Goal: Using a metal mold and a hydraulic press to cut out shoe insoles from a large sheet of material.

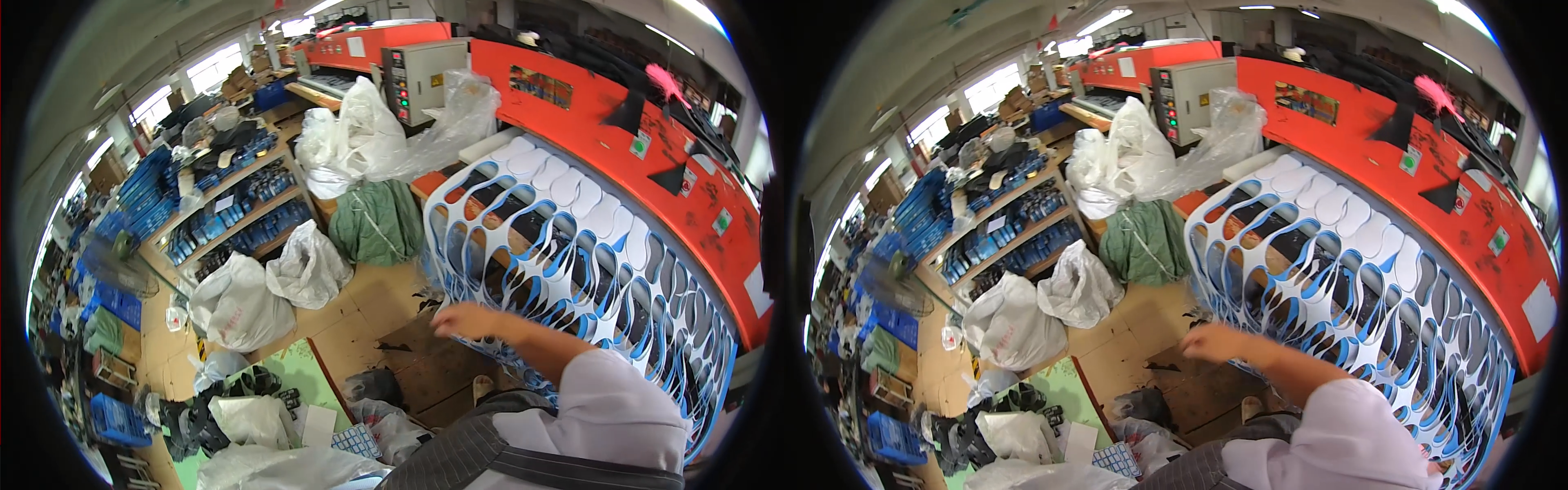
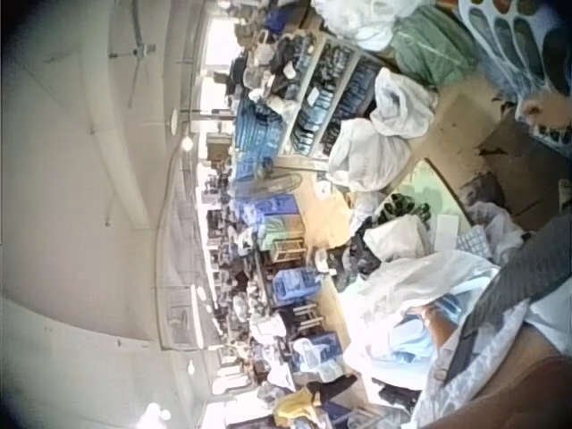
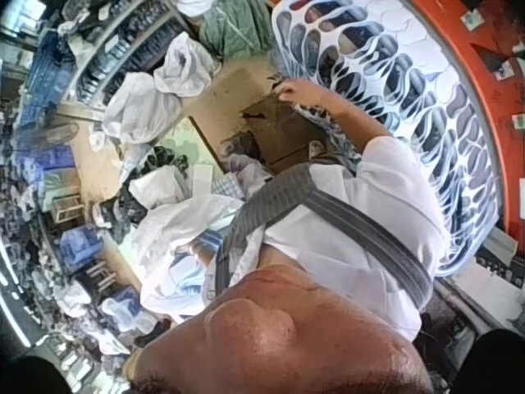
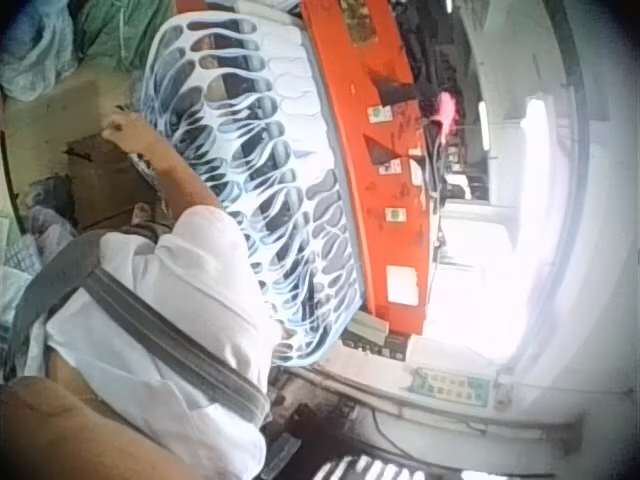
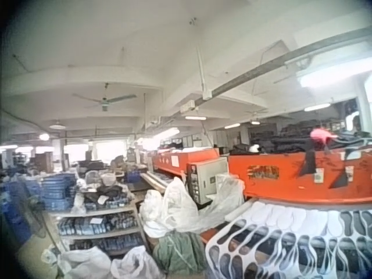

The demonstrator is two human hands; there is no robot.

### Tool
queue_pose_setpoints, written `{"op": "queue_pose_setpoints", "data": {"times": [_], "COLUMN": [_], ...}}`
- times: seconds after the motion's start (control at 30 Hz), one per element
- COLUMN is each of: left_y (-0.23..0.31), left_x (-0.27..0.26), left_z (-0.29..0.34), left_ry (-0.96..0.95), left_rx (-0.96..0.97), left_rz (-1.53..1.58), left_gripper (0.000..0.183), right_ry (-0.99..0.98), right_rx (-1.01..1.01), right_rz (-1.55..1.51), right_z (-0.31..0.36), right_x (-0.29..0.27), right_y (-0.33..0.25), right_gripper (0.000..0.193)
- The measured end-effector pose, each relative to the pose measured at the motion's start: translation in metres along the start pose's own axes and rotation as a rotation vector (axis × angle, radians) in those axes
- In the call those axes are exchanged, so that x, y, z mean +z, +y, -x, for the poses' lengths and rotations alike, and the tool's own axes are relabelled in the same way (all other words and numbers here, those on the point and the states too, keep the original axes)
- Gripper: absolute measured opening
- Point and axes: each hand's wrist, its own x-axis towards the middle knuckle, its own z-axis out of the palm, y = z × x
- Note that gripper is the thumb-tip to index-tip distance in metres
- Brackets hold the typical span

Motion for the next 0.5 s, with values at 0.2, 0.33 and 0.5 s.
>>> {"op": "queue_pose_setpoints", "data": {"times": [0.2, 0.33, 0.5], "left_y": [0.039, 0.077, 0.250], "left_x": [-0.069, -0.130, -0.203], "left_z": [-0.013, -0.007, 0.012], "left_ry": [0.254, 0.423, 0.200], "left_rx": [0.076, 0.131, 0.358], "left_rz": [0.007, 0.029, 0.638], "left_gripper": [0.048, 0.045, 0.030], "right_ry": [1.057, 1.303, 1.021], "right_rx": [0.657, 1.121, 1.451], "right_rz": [0.193, 0.387, 0.391], "right_z": [0.188, 0.351, 0.513], "right_x": [-0.198, -0.249, -0.257], "right_y": [0.142, 0.225, 0.325], "right_gripper": [0.029, 0.036, 0.046]}}
